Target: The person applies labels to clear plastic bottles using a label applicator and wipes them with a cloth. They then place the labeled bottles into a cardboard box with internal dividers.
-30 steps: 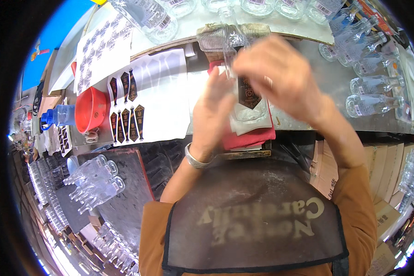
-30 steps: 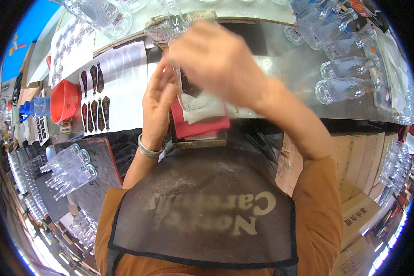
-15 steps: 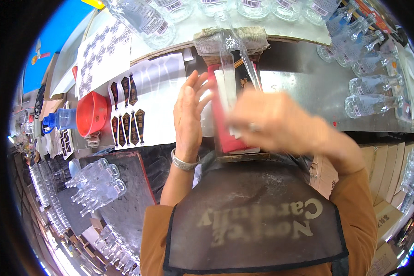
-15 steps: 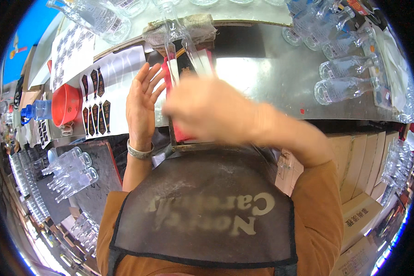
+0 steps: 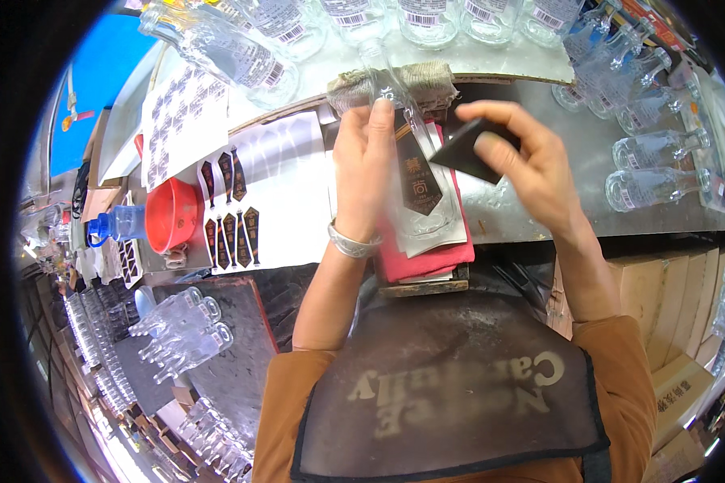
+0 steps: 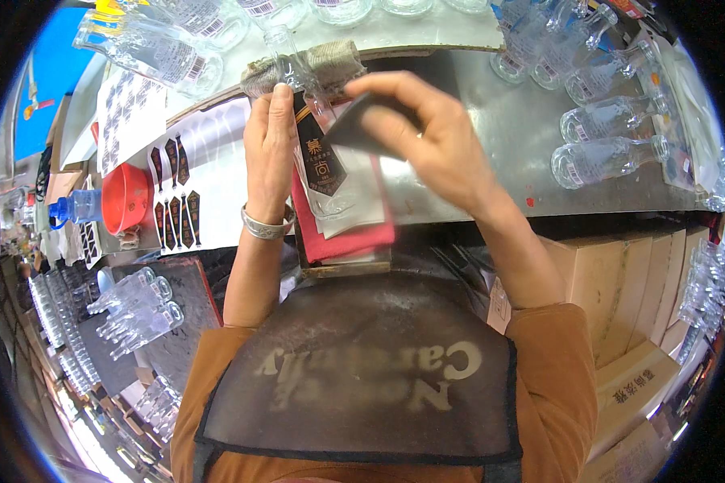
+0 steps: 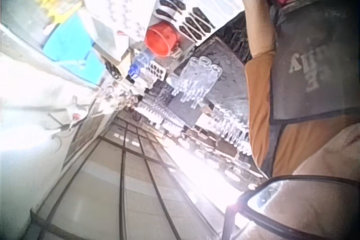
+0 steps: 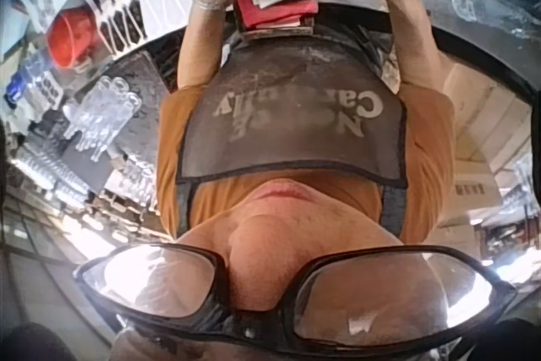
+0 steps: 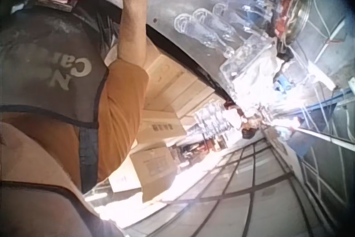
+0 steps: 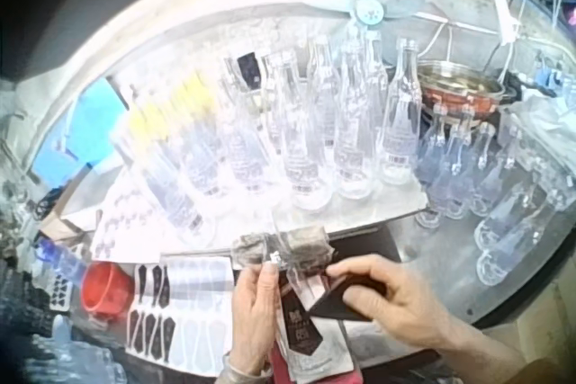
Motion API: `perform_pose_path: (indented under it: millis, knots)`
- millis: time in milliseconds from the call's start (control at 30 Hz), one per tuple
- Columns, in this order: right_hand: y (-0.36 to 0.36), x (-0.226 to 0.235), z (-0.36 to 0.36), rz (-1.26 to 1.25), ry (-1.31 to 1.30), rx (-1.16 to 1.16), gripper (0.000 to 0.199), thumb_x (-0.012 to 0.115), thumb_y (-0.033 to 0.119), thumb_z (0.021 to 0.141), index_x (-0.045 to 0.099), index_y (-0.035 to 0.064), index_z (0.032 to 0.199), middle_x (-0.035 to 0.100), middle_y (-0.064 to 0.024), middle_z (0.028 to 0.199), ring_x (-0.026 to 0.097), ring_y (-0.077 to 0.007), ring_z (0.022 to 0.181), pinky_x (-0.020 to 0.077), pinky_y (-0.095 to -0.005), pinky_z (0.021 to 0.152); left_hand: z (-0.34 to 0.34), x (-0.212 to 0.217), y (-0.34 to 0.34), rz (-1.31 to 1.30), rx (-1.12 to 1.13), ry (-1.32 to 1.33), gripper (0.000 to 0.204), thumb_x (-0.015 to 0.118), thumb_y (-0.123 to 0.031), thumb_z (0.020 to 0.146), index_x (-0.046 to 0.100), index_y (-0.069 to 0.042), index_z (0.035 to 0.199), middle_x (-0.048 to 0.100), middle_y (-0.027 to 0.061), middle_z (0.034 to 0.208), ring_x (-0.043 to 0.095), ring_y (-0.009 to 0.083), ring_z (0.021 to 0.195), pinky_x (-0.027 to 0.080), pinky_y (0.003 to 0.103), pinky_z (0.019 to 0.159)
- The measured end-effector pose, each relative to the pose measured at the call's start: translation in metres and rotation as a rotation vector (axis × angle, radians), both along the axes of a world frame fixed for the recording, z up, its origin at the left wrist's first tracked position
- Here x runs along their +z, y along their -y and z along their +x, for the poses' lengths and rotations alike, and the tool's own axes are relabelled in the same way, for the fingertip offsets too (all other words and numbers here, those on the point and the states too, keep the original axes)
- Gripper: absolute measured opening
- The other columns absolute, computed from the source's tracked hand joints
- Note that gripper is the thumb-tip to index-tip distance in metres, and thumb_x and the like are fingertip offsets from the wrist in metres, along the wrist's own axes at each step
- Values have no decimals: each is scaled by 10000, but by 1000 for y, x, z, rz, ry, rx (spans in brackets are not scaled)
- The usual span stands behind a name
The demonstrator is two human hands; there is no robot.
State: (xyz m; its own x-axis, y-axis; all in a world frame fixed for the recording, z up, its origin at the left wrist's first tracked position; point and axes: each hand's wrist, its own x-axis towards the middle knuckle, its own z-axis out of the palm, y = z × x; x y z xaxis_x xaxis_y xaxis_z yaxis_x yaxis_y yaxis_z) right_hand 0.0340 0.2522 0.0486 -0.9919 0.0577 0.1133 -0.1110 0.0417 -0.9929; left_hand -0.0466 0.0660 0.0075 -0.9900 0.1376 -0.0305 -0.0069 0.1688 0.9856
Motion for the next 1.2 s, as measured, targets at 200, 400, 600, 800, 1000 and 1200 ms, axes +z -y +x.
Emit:
perform_pose_path:
  millis: [200,400,600,800,1000,1200]
  knots:
    - [-1,-19,-15,-17,53,54,238,570,185,1013,690,4,1110,699,-26,917,616,-60,861,497,-248,765,-1,-6,-3,29,-14,-27,434,462,-421,1059,565,1,1048,685,110,931,702,174,807,551,260,690]
    - [15,-11,-34,461,-270,25,319,531,96,1009,622,57,1313,700,-95,935,627,-140,732,511,-276,680,7,7,-12,244,4,99,411,464,-379,1062,555,21,1067,657,100,941,634,133,827,511,263,714]
    - [16,-16,-47,848,-441,16,410,598,123,892,637,177,1296,725,-72,826,699,-267,689,545,-364,575,6,3,-11,211,-10,33,394,465,-351,1064,531,37,1085,659,113,959,633,129,834,511,271,731]
    - [14,-18,-49,811,-432,48,426,609,119,898,628,168,1321,717,-73,826,691,-257,709,544,-356,606,7,2,-12,222,-7,24,401,439,-370,1072,549,16,1071,674,111,917,662,139,780,525,249,671]
    - [-4,-13,-47,213,-27,1,349,553,198,1020,622,64,1334,590,22,763,507,-48,726,444,-229,652,6,-1,-9,341,-50,123,456,414,-408,1070,558,20,1138,695,159,981,695,195,834,540,286,735]
    - [-6,-14,-47,-261,125,-17,288,613,170,978,624,-6,1206,669,-38,1016,613,-84,909,494,-225,869,9,1,-10,286,-43,119,478,426,-427,1059,539,25,1170,694,173,1014,704,237,866,542,301,762]
